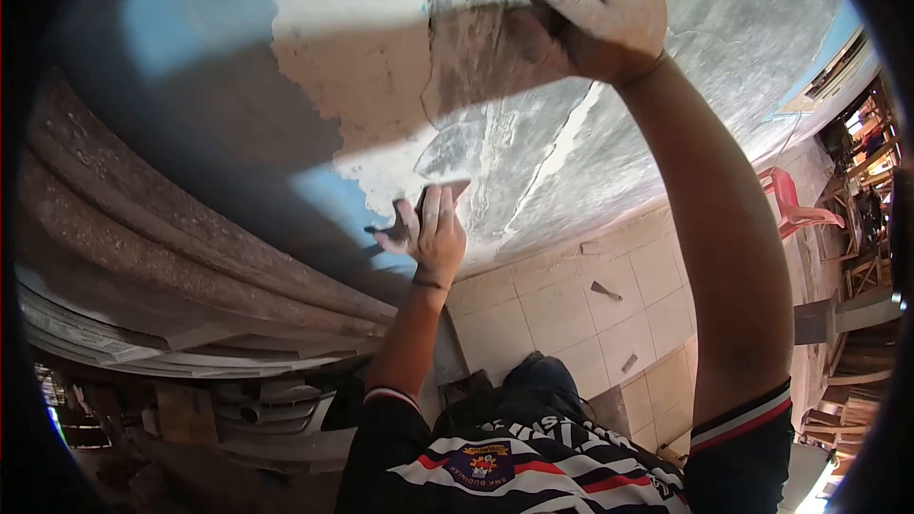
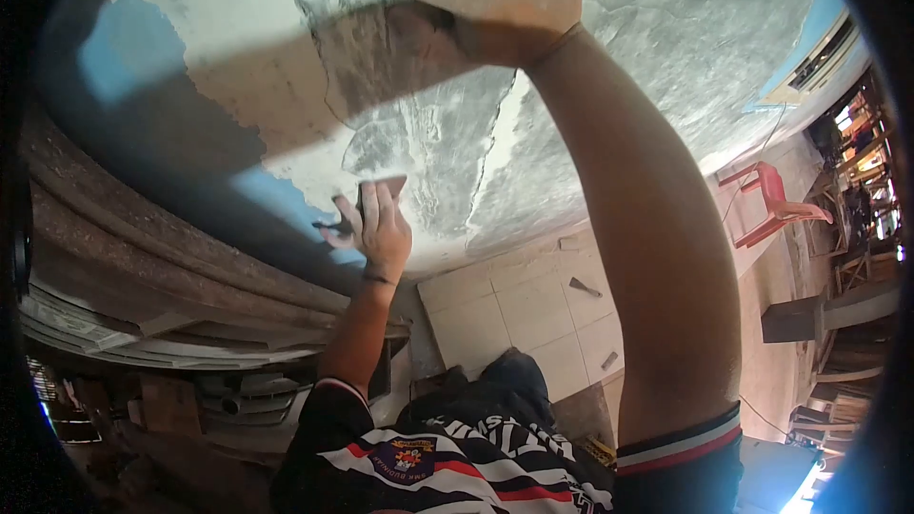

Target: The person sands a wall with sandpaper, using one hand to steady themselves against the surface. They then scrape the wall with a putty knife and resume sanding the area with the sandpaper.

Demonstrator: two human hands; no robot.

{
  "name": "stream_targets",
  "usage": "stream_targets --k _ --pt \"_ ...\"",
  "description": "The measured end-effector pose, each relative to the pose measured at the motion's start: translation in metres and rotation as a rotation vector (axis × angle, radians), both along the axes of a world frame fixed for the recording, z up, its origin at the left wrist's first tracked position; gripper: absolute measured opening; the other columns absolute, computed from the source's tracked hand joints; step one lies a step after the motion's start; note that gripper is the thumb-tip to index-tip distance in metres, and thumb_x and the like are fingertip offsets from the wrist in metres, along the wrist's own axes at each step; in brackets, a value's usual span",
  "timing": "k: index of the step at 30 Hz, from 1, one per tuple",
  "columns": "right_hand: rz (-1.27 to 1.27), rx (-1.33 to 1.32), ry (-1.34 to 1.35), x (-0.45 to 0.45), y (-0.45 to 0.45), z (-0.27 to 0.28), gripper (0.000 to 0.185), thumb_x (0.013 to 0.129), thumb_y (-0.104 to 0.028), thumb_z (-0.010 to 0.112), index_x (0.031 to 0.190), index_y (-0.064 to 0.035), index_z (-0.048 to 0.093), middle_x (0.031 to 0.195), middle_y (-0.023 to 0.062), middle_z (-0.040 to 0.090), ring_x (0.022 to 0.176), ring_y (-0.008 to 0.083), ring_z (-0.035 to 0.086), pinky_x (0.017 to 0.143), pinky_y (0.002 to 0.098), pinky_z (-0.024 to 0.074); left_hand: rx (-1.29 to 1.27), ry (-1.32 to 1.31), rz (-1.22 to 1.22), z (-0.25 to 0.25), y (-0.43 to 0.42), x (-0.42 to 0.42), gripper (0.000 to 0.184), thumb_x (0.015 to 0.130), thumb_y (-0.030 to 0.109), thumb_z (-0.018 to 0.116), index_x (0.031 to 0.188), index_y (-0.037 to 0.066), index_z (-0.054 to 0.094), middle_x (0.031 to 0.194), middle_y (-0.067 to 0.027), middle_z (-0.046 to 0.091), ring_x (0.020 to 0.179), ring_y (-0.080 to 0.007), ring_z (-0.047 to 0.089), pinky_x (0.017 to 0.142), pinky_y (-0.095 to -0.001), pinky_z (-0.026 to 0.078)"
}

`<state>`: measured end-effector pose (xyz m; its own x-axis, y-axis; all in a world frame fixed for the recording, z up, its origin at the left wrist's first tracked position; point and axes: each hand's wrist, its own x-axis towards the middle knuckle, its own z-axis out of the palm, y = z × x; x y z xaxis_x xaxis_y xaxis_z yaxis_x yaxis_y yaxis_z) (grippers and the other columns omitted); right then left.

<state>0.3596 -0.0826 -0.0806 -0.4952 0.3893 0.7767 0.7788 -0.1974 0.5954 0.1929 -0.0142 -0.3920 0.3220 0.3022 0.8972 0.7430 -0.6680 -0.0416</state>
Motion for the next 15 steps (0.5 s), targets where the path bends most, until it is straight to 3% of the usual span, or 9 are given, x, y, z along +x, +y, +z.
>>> stream_targets --k 2,5,7,11,12,15 --pt "-0.028 -0.018 -0.015 -0.001 -0.001 0.002 0.039 0.085 -0.036 0.043 0.121 -0.0273 0.056 0.129 0.0022 0.05 0.123 0.0247 0.044 0.101 0.0464 0.0246 0.078 0.017 -0.02 0.039 0.003 0.005 0.039 0.077 0.022 0.059 0.114 0.011 0.054 0.128 -0.0014 0.046 0.13 -0.0395 0.023 0.095 -0.0643 -0.004" --pt "0.033 0.075 -0.135 0.017 0.011 0.002 0.039 0.086 -0.039 0.042 0.12 -0.0269 0.056 0.129 0.0028 0.051 0.123 0.0246 0.044 0.103 0.0462 0.0232 0.116 -0.119 -0.063 0.091 0.01 0.018 0.038 0.079 0.023 0.056 0.114 0.009 0.053 0.128 -0.0042 0.046 0.128 -0.042 0.025 0.095 -0.0642 -0.005" --pt "0.063 0.071 -0.111 0.014 0.011 0.001 0.039 0.087 -0.041 0.041 0.12 -0.0268 0.057 0.129 0.0029 0.051 0.123 0.0245 0.044 0.103 0.0463 0.0223 0.107 -0.097 -0.049 0.081 0.01 0.016 0.037 0.079 0.023 0.057 0.113 0.009 0.053 0.128 -0.0047 0.046 0.128 -0.0408 0.026 0.095 -0.0646 -0.003" --pt "0.024 0.024 0.004 0.004 0.003 0.001 0.039 0.089 -0.042 0.038 0.119 -0.0269 0.057 0.128 0.0028 0.051 0.123 0.0248 0.044 0.103 0.0462 0.0224 0.081 0.031 -0.018 0.006 0.01 0.0 0.034 0.079 0.024 0.057 0.11 0.01 0.055 0.129 -0.0047 0.046 0.129 -0.039 0.026 0.094 -0.0658 -0.001" --pt "0.023 0.027 0.003 0.003 0.003 -0.001 0.039 0.089 -0.042 0.038 0.119 -0.027 0.057 0.128 0.0027 0.051 0.123 0.0249 0.044 0.103 0.0461 0.0226 0.105 0.016 -0.045 0.003 0.011 -0.003 0.034 0.08 0.024 0.056 0.111 0.01 0.055 0.129 -0.005 0.046 0.129 -0.0395 0.026 0.094 -0.0658 -0.001" --pt "0.008 0.011 -0.013 0.0 0.001 0.003 0.04 0.089 -0.044 0.038 0.118 -0.0248 0.059 0.128 0.0044 0.052 0.121 0.027 0.045 0.103 0.0451 0.0226 0.132 0.028 -0.011 0.055 0.006 0.009 0.035 0.082 0.025 0.053 0.114 0.01 0.054 0.132 -0.0039 0.044 0.131 -0.0399 0.023 0.095 -0.0655 -0.002"
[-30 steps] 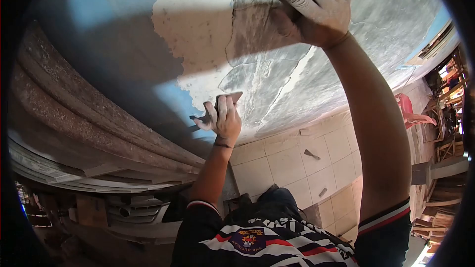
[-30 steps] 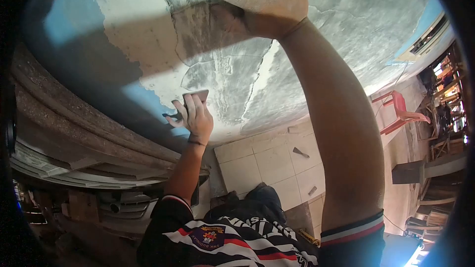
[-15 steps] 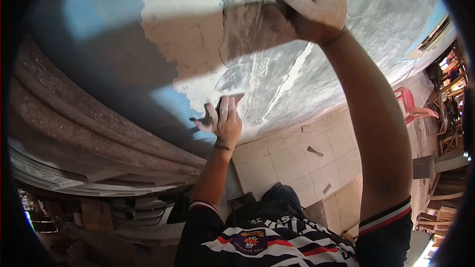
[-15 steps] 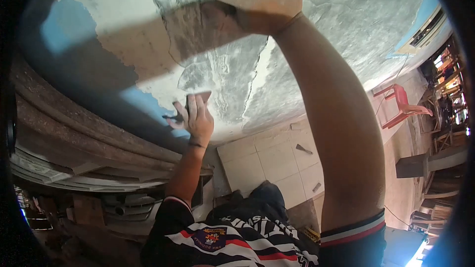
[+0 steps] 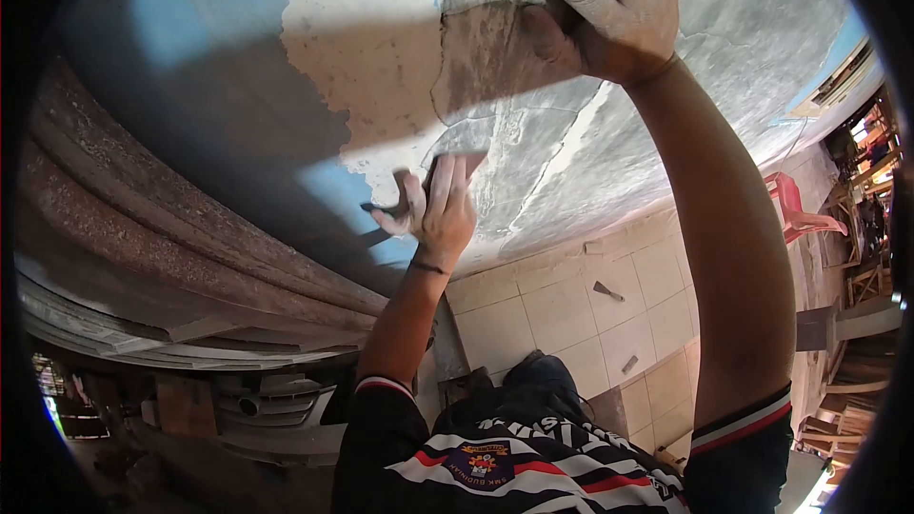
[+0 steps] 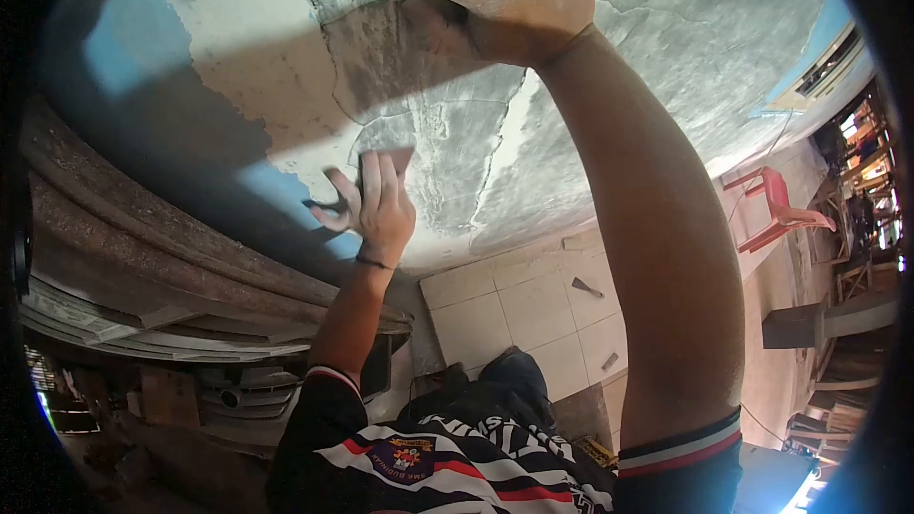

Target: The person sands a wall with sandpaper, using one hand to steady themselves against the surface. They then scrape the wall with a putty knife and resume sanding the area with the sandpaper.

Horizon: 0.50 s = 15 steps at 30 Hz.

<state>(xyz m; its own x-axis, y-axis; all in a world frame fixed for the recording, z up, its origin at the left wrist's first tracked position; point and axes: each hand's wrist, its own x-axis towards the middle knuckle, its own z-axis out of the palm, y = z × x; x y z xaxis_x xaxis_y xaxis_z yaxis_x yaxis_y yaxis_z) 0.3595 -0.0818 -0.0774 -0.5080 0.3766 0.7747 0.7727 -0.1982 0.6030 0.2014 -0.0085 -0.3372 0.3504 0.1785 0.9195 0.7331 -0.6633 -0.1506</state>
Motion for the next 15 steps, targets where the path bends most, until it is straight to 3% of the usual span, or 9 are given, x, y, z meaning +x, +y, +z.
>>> stream_targets --k 2,4,8,11,14,15 --pt "0.028 0.0 -0.002 0.0 -0.001 0.0 0.04 0.089 -0.044 0.04 0.116 -0.0227 0.06 0.127 0.0058 0.052 0.121 0.0277 0.046 0.102 0.0452 0.0234 -0.034 -0.113 -0.022 0.038 0.002 0.015 0.037 0.082 0.025 0.052 0.115 0.01 0.054 0.132 -0.0027 0.043 0.131 -0.0396 0.021 0.095 -0.0652 -0.003" --pt "0.079 0.022 -0.008 0.004 0.003 -0.001 0.039 0.089 -0.043 0.04 0.116 -0.0225 0.06 0.126 0.0056 0.053 0.121 0.0275 0.046 0.102 0.0453 0.0237 -0.111 -0.171 -0.048 0.045 -0.004 0.021 0.036 0.082 0.023 0.051 0.116 0.01 0.053 0.133 -0.0005 0.043 0.133 -0.0387 0.017 0.095 -0.0643 -0.005" --pt "-0.02 0.037 -0.013 0.0 0.001 -0.003 0.038 0.09 -0.042 0.041 0.116 -0.0215 0.06 0.127 0.0065 0.052 0.122 0.0269 0.045 0.102 0.0456 0.0237 -0.137 -0.037 -0.083 -0.033 -0.014 0.014 0.032 0.081 0.019 0.052 0.112 0.012 0.056 0.128 0.0001 0.048 0.134 -0.0385 0.015 0.094 -0.0644 -0.008" --pt "0.013 0.063 -0.012 0.002 0.003 -0.005 0.038 0.09 -0.041 0.041 0.116 -0.0211 0.06 0.126 0.0071 0.052 0.122 0.0267 0.044 0.102 0.0454 0.0233 -0.102 -0.044 -0.095 -0.035 -0.01 0.015 0.031 0.08 0.017 0.053 0.111 0.013 0.058 0.127 0.0004 0.049 0.134 -0.0391 0.015 0.093 -0.0648 -0.01" --pt "0.114 0.123 -0.11 0.019 0.014 0.0 0.038 0.091 -0.041 0.04 0.116 -0.0208 0.06 0.126 0.0071 0.053 0.123 0.0264 0.044 0.103 0.0451 0.0232 -0.096 -0.117 -0.079 0.013 -0.006 0.019 0.032 0.08 0.017 0.054 0.111 0.012 0.058 0.128 -0.0002 0.049 0.134 -0.0408 0.014 0.093 -0.0651 -0.01" --pt "0.106 0.109 -0.101 0.018 0.011 -0.003 0.038 0.091 -0.041 0.04 0.116 -0.0207 0.06 0.126 0.0071 0.053 0.123 0.0264 0.044 0.102 0.0449 0.0233 -0.094 -0.112 -0.074 0.007 -0.005 0.018 0.032 0.08 0.017 0.055 0.112 0.012 0.057 0.129 -0.0005 0.048 0.134 -0.0418 0.013 0.093 -0.0651 -0.01"
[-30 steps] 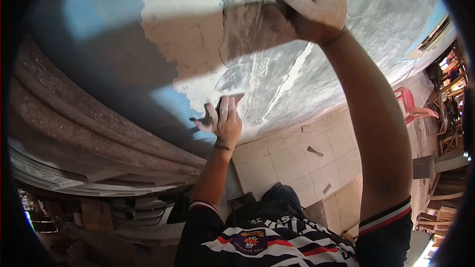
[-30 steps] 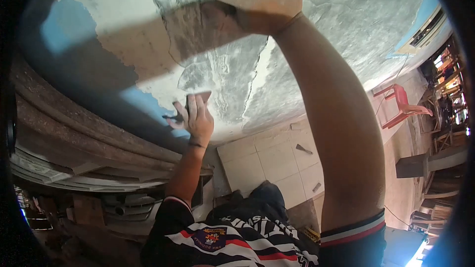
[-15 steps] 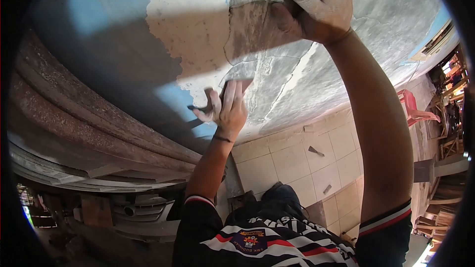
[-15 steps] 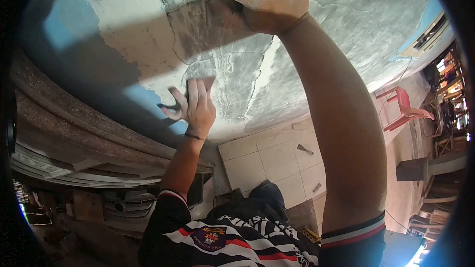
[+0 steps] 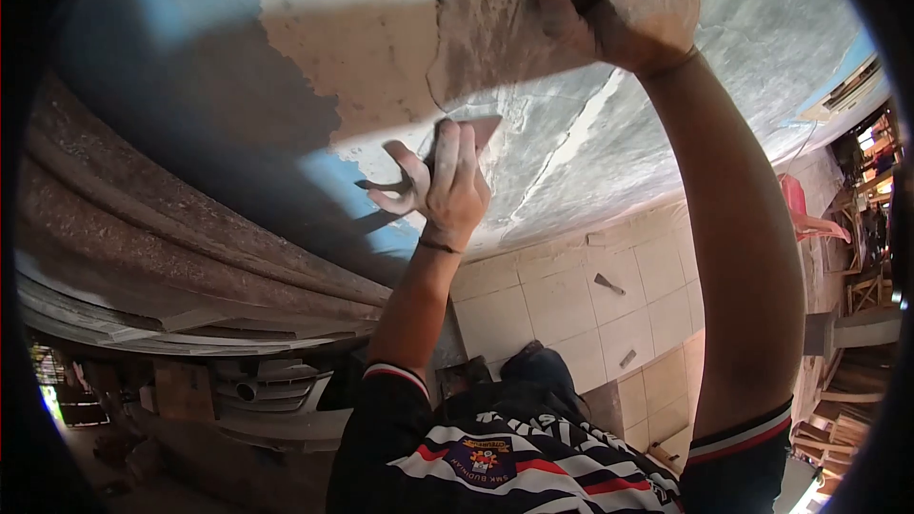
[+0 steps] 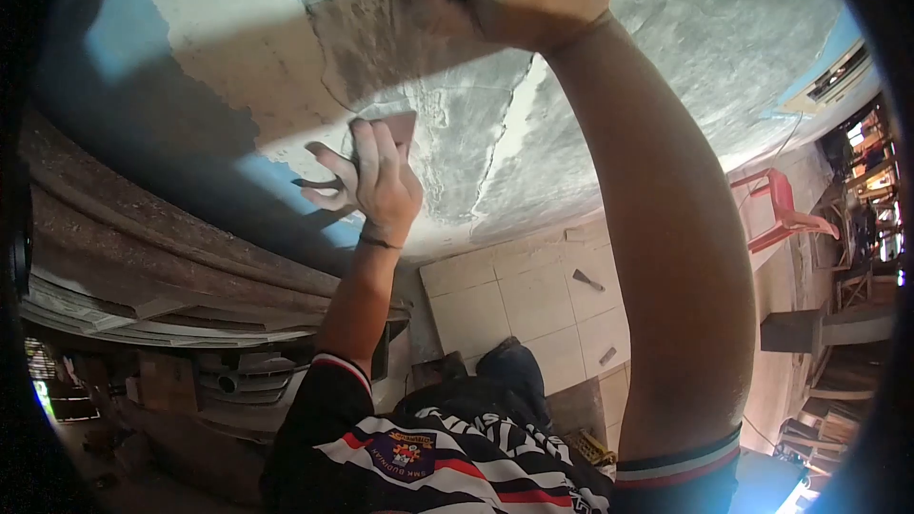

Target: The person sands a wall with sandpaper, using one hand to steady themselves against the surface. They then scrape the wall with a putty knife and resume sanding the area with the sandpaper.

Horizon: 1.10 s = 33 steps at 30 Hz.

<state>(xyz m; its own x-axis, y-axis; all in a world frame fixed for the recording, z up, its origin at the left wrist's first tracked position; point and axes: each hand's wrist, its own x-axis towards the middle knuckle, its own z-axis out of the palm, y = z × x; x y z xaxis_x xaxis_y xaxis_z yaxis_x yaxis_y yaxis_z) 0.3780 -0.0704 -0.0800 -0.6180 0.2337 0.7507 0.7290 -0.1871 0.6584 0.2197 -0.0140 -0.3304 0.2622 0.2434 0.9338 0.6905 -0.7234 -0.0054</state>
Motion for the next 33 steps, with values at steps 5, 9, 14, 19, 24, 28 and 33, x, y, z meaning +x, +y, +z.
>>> stream_targets --k 5,9,14,19,24,28,33 --pt "0.01 -0.042 0.084 -0.011 -0.007 0.002 0.039 0.091 -0.042 0.04 0.116 -0.0203 0.06 0.125 0.0073 0.053 0.122 0.0264 0.045 0.102 0.0445 0.0237 -0.073 0.14 0.06 -0.065 -0.008 -0.013 0.034 0.08 0.018 0.056 0.113 0.011 0.057 0.133 -0.0006 0.044 0.134 -0.0436 0.007 0.093 -0.0654 -0.011" --pt "0.009 0.002 0.025 -0.006 -0.001 0.001 0.038 0.091 -0.041 0.041 0.116 -0.0199 0.06 0.124 0.0079 0.054 0.121 0.0264 0.045 0.103 0.0442 0.0232 -0.006 0.084 0.003 -0.029 0.001 -0.01 0.034 0.081 0.02 0.055 0.113 0.01 0.056 0.133 -0.001 0.044 0.134 -0.0444 0.007 0.093 -0.0656 -0.011" --pt "0.026 0.05 -0.064 0.004 0.002 0.0 0.038 0.09 -0.04 0.043 0.114 -0.0187 0.061 0.123 0.0083 0.055 0.121 0.0265 0.045 0.103 0.0439 0.023 -0.028 0.084 0.021 -0.025 -0.004 -0.012 0.031 0.083 0.02 0.05 0.113 0.011 0.056 0.128 0.0006 0.048 0.133 -0.0422 0.015 0.094 -0.0648 -0.009" --pt "0.018 0.007 0.022 -0.009 -0.004 -0.001 0.037 0.089 -0.04 0.045 0.113 -0.0176 0.062 0.123 0.0089 0.055 0.121 0.0271 0.046 0.103 0.0437 0.0232 -0.011 0.086 0.017 -0.059 -0.008 -0.019 0.03 0.082 0.017 0.052 0.111 0.013 0.058 0.129 0.0036 0.048 0.134 -0.0373 0.018 0.096 -0.0626 -0.009" --pt "0.027 0.093 -0.15 0.013 0.006 0.004 0.037 0.088 -0.04 0.047 0.113 -0.0175 0.062 0.123 0.0093 0.055 0.121 0.0276 0.046 0.101 0.0452 0.0254 0.067 -0.042 -0.015 0.011 0.009 -0.004 0.029 0.082 0.015 0.052 0.11 0.01 0.057 0.13 -0.0009 0.047 0.133 -0.0411 0.018 0.094 -0.0644 -0.008" --pt "0.019 0.106 -0.17 0.015 0.009 0.005 0.035 0.088 -0.038 0.047 0.113 -0.0182 0.061 0.123 0.0092 0.055 0.121 0.0276 0.046 0.101 0.0452 0.0256 -0.042 0.11 0.041 -0.06 0.0 -0.026 0.03 0.081 0.014 0.053 0.11 0.009 0.058 0.129 -0.0024 0.048 0.132 -0.0414 0.02 0.094 -0.0655 -0.005" --pt "0.02 0.017 0.025 -0.003 0.001 -0.001 0.037 0.088 -0.041 0.045 0.113 -0.0179 0.062 0.122 0.0097 0.055 0.121 0.0281 0.046 0.103 0.0452 0.0231 -0.066 0.04 -0.02 -0.053 0.005 -0.025 0.031 0.079 0.014 0.056 0.109 0.017 0.06 0.127 0.0055 0.049 0.133 -0.0349 0.021 0.098 -0.0623 -0.006"
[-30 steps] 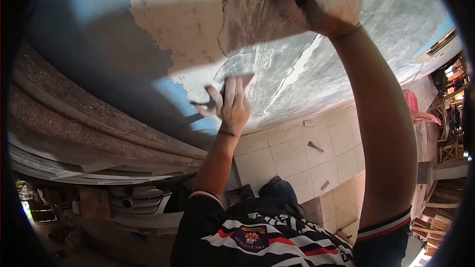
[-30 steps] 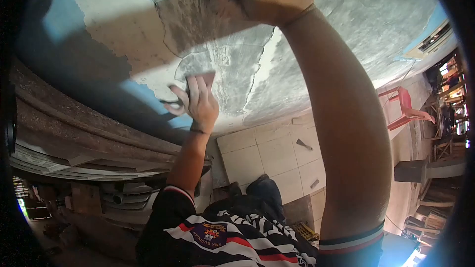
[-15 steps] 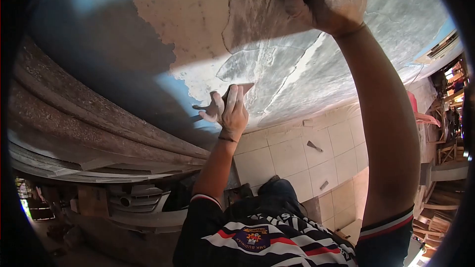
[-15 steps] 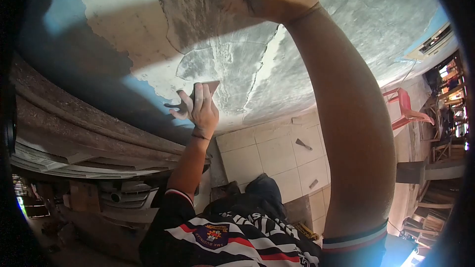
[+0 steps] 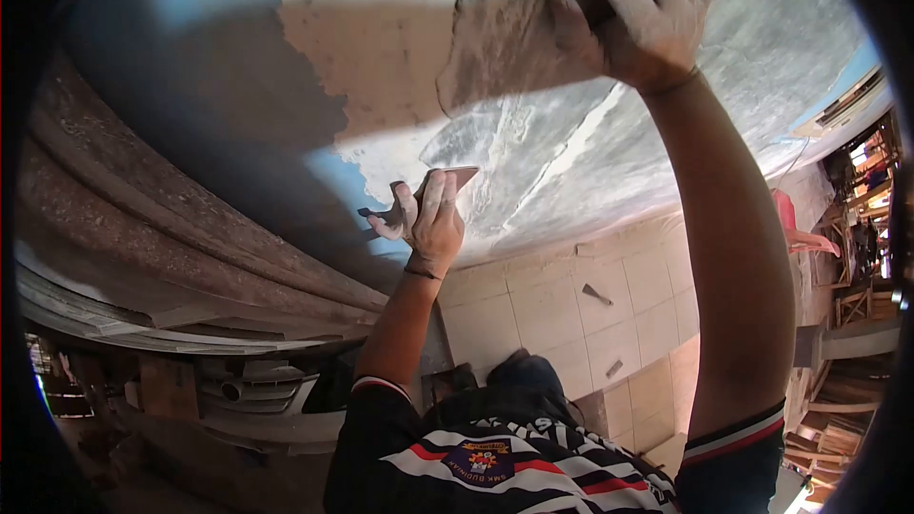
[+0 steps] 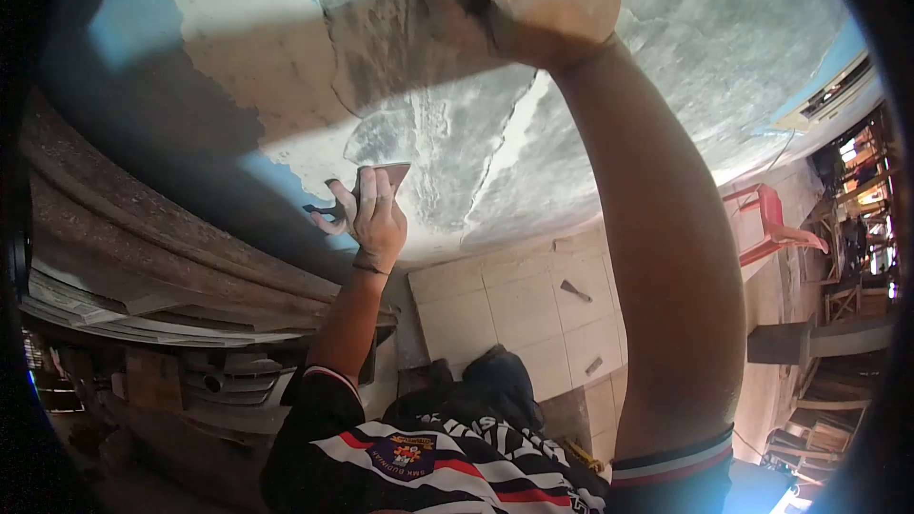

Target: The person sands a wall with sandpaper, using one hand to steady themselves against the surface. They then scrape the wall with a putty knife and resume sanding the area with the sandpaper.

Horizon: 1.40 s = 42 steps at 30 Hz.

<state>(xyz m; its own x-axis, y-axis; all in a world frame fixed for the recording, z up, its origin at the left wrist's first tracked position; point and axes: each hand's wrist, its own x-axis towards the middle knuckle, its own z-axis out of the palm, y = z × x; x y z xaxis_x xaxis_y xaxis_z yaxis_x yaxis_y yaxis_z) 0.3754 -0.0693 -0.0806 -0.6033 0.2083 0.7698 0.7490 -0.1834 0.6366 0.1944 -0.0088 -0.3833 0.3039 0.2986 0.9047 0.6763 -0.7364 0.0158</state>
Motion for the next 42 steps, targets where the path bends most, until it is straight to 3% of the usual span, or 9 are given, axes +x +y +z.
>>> stream_targets --k 5,10,16,19,23,29,32,35,42 --pt "-0.13 -0.106 0.126 -0.02 -0.013 0.001 0.039 0.089 -0.042 0.043 0.113 -0.0173 0.062 0.123 0.0101 0.055 0.121 0.0287 0.046 0.103 0.0455 0.0238 0.075 -0.073 -0.021 0.086 -0.002 0.018 0.034 0.082 0.021 0.053 0.115 0.011 0.056 0.132 -0.0027 0.046 0.133 -0.0415 0.017 0.098 -0.0613 -0.005" --pt "-0.022 -0.058 0.107 -0.009 -0.008 -0.001 0.038 0.09 -0.041 0.041 0.112 -0.0193 0.062 0.122 0.0097 0.055 0.12 0.0284 0.047 0.101 0.0471 0.0267 -0.01 0.008 -0.003 -0.001 -0.015 0.001 0.027 0.081 0.023 0.06 0.106 0.014 0.061 0.126 0.0029 0.051 0.132 -0.0403 0.022 0.096 -0.0631 -0.003" --pt "-0.076 -0.077 0.115 -0.014 -0.011 0.003 0.038 0.089 -0.039 0.04 0.113 -0.0182 0.062 0.122 0.009 0.056 0.12 0.028 0.047 0.102 0.0461 0.0245 0.09 -0.098 -0.044 0.076 0.004 0.021 0.032 0.083 0.03 0.057 0.11 0.013 0.06 0.127 0.0015 0.049 0.131 -0.0467 0.016 0.096 -0.0634 -0.008" --pt "-0.107 -0.097 0.129 -0.014 -0.013 -0.001 0.039 0.09 -0.04 0.04 0.113 -0.0182 0.062 0.122 0.0086 0.056 0.119 0.0279 0.048 0.103 0.0452 0.0227 0.04 -0.043 -0.056 0.054 -0.003 0.019 0.032 0.084 0.031 0.054 0.109 0.011 0.06 0.127 -0.0003 0.049 0.132 -0.0443 0.017 0.097 -0.0621 -0.009" --pt "-0.08 -0.111 0.122 -0.011 -0.015 0.001 0.039 0.089 -0.04 0.041 0.113 -0.0184 0.062 0.122 0.0082 0.055 0.119 0.0281 0.047 0.104 0.0449 0.0225 0.085 0.101 -0.009 -0.03 -0.002 0.002 0.029 0.084 0.033 0.056 0.107 0.017 0.062 0.126 0.0062 0.05 0.134 -0.0394 0.018 0.095 -0.0636 -0.008" --pt "-0.002 0.004 0.024 0.001 -0.001 0.001 0.037 0.089 -0.037 0.043 0.113 -0.018 0.062 0.123 0.0094 0.055 0.119 0.0288 0.048 0.102 0.0455 0.0241 0.135 -0.084 -0.033 0.064 0.002 0.014 0.03 0.083 0.032 0.058 0.108 0.016 0.06 0.124 0.0044 0.053 0.132 -0.0403 0.021 0.095 -0.0635 -0.007" --pt "0.019 0.032 -0.036 0.006 0.002 0.002 0.036 0.088 -0.037 0.043 0.112 -0.0176 0.062 0.122 0.01 0.055 0.119 0.0294 0.048 0.101 0.0463 0.0256 0.097 -0.01 -0.04 0.024 0.001 0.006 0.03 0.082 0.031 0.059 0.107 0.016 0.06 0.126 0.0041 0.051 0.132 -0.0395 0.022 0.095 -0.064 -0.005" --pt "-0.003 -0.042 0.11 -0.008 -0.008 0.0 0.036 0.088 -0.036 0.044 0.113 -0.0172 0.062 0.121 0.0103 0.056 0.118 0.0298 0.048 0.101 0.047 0.0262 0.114 0.096 0.041 -0.017 0.0 -0.004 0.028 0.082 0.031 0.059 0.107 0.017 0.061 0.127 0.0062 0.049 0.132 -0.0392 0.021 0.094 -0.0652 -0.005" --pt "-0.012 -0.039 0.109 -0.008 -0.007 -0.003 0.037 0.087 -0.037 0.044 0.112 -0.0168 0.062 0.122 0.0103 0.055 0.119 0.0296 0.048 0.101 0.0476 0.0258 0.204 -0.105 0.03 0.08 0.011 0.01 0.031 0.083 0.033 0.056 0.106 0.012 0.06 0.121 -0.0022 0.054 0.129 -0.047 0.021 0.093 -0.0648 -0.006"
